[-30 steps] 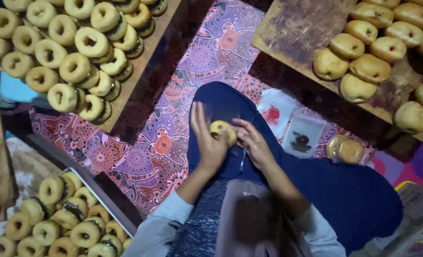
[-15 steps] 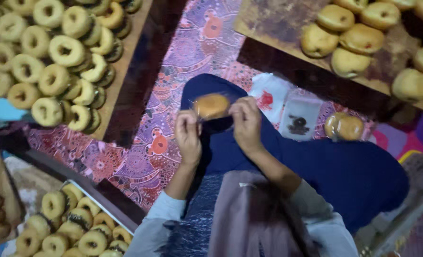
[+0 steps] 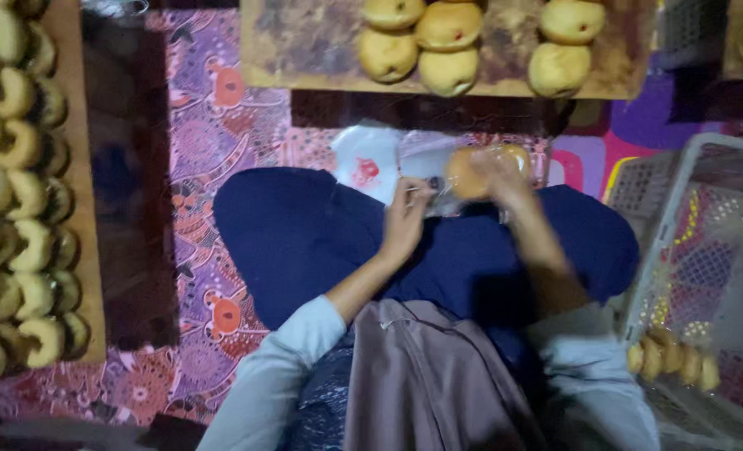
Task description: The person sits on the floor and repeatedly picks up small round pastries from a wooden board, places them into clear plastic bags, and sets the filled bags into a nearby crate. The process is repeated continuously throughout the clip.
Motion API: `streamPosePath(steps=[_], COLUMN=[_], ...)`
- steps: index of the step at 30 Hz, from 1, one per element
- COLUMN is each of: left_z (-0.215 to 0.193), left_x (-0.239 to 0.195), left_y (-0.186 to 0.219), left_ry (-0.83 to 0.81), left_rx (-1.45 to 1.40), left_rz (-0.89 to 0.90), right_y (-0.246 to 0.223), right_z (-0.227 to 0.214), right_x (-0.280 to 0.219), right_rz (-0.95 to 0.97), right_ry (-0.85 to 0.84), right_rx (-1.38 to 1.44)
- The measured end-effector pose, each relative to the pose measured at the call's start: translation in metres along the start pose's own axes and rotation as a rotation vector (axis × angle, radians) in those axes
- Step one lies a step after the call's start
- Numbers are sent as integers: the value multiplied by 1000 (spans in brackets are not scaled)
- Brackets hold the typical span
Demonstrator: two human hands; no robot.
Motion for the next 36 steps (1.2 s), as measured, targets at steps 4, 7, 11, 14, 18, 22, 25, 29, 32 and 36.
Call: streamPosePath(steps=[4,7,11,14,18,22,25,29,32,36], left_z=[116,140,130,131,142,194,237,218,156,26], left_x=[52,81,80,72,39,-33,-86,-70,5,83], left_y=[-74,-82,-106,-110,-47,6,25,14,-18,-80], left_ry=[-237,-43,-27,-111,-234,-338,-700,-747,-431,10], left_rx=[-286,239,147,94,134,536,168,80,937,832], left_rz=[-468,-123,-143,-394,-35,392,396,396,978,261], right_y=[-24,-5,28,27,-22,-28,6,62,88,94], right_z=[-78,-68,-62,-52,-70,-152,-253,-332,-362,-330], right_x=[33,42,47,54,2,-123,-206,-284,-290,-246], right_rz=[-447,-445,-363,-51,-119,-205,-33,144,242,-181], right_ry=[12,-34,163,-8,-91,-116,168,500,722,607], right_rx=[-429,-473,-762,-205,93,306,455,419,154,-500])
Point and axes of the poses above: each hand's wrist, its own x-axis towards the middle knuckle, its own z-axis out of the palm, y = z × x, the point moved 5 cm from there along x, towards the middle knuckle, and after that the axes turned 3 degrees about y, right-handed, at the moved point
